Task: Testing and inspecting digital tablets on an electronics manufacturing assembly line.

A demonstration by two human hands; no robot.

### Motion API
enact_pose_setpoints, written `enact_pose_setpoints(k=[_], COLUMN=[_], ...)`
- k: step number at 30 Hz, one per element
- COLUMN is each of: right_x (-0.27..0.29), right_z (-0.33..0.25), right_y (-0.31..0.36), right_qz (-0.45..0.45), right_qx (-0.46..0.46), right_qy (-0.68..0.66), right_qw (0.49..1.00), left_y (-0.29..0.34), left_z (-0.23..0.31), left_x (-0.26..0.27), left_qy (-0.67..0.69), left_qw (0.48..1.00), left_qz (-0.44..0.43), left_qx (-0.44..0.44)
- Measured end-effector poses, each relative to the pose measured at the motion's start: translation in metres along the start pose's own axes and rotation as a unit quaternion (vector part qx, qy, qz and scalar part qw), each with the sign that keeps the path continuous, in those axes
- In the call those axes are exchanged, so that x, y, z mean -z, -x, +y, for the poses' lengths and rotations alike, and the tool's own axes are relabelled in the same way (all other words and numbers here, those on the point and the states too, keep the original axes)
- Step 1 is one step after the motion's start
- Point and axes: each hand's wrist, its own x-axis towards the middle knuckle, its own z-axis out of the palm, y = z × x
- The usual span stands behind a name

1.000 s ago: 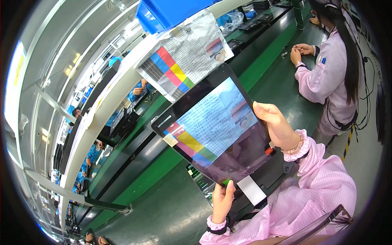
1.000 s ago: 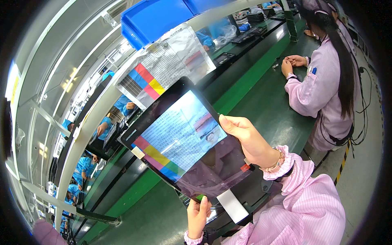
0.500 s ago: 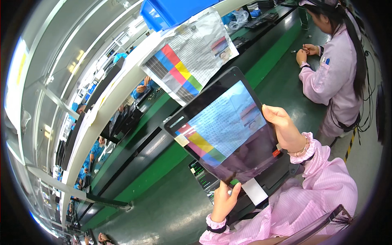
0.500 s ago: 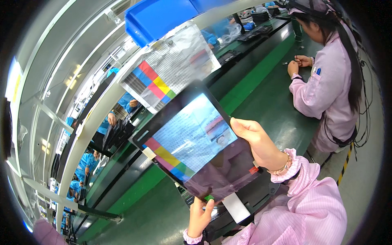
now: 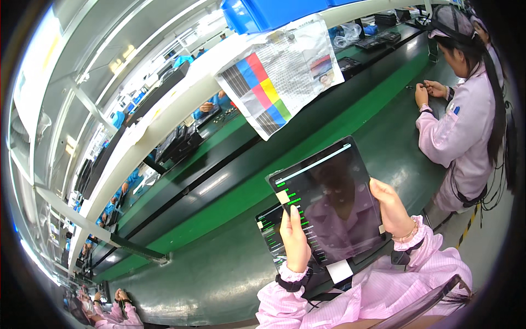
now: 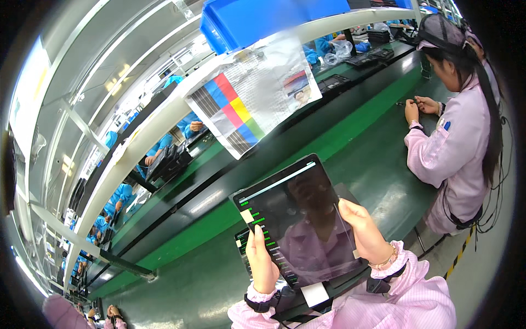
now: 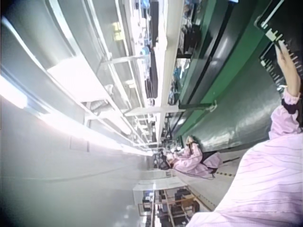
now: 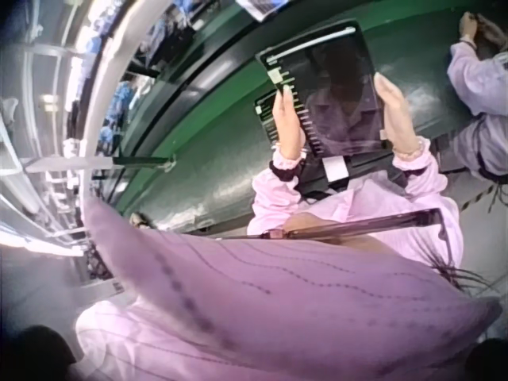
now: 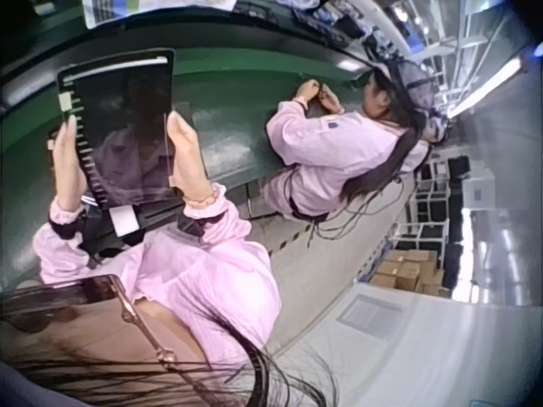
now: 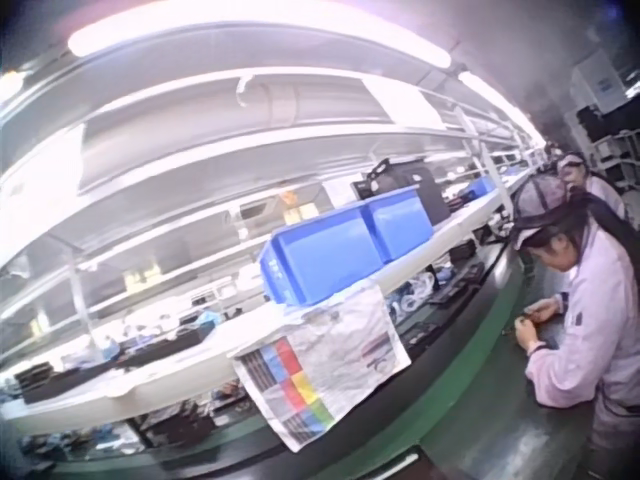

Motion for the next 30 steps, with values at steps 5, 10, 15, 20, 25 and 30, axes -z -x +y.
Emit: enact_pose_setpoints(k=[5, 10, 15, 20, 25, 30], right_x=[0.007, 0.017, 0.054, 0.074, 0.081, 0.121], right_z=[0.001, 0.006, 0.002, 0.004, 0.006, 0.027], right_y=[-0.007, -0.011, -0.013, -0.013, -0.023, -0.059], right_qz=[0.002, -0.003, 0.025, 0.088, 0.049, 0.066], right_qx=[-0.002, -0.040, -0.072, -0.045, -0.094, -0.136], right_qy=[0.052, 0.008, 0.019, 0.138, 0.033, 0.100], right_qw=[0.999, 0.999, 0.997, 0.985, 0.994, 0.984], left_y=[-0.002, 0.000, 0.015, 0.055, 0.032, 0.036], left_z=[-0.005, -0.009, -0.036, -0.063, -0.056, -0.054], left_x=[-0.002, 0.002, 0.008, 0.017, 0.011, 0.010], left_qy=[0.045, 0.079, -0.107, -0.077, -0.064, -0.122], left_qw=[0.999, 0.995, 0.981, 0.957, 0.948, 0.943], left_qz=[-0.002, -0.021, -0.122, -0.250, -0.254, -0.293], left_qx=[0.021, 0.051, 0.106, 0.125, 0.181, 0.097])
